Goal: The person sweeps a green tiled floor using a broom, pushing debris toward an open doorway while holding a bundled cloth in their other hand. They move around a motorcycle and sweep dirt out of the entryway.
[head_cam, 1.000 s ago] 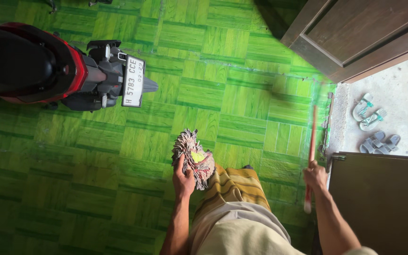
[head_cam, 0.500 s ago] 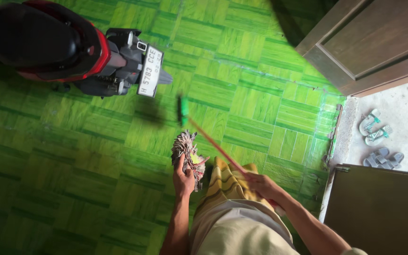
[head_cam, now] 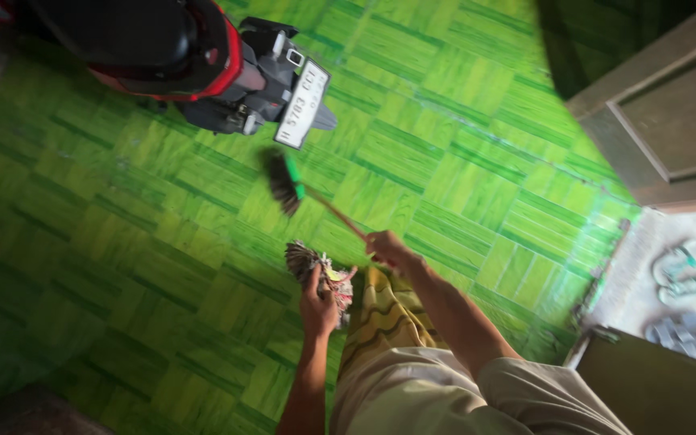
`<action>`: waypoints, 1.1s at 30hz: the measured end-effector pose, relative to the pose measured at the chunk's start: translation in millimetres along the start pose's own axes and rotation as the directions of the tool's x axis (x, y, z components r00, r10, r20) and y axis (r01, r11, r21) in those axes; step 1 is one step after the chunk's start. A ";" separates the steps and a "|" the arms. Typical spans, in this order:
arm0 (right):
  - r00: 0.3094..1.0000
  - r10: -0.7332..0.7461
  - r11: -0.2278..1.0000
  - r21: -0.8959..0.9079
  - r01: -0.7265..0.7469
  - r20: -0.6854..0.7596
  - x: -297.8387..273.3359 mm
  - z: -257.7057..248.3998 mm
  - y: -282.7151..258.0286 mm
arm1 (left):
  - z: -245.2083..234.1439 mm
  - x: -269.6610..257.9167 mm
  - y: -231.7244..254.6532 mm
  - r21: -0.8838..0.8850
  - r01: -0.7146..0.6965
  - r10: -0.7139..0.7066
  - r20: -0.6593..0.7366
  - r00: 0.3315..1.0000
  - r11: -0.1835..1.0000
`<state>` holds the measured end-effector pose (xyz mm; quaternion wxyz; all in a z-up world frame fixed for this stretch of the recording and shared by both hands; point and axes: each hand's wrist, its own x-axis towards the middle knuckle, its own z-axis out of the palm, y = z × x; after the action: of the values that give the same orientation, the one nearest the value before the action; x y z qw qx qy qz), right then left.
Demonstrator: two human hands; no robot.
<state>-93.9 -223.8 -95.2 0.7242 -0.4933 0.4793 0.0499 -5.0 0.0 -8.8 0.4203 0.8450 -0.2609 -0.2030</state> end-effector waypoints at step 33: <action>0.720 0.269 0.963 0.196 -0.186 -0.639 -253.4 -252.8 95.4 | 192.6 85.3 161.5 -0.267 -0.087 0.163 0.277 0.947 0.960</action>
<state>-444.7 -266.5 16.0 0.5241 -0.3725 0.7629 -0.0673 -90.3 -251.0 3.8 0.4919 0.7266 -0.3466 -0.3315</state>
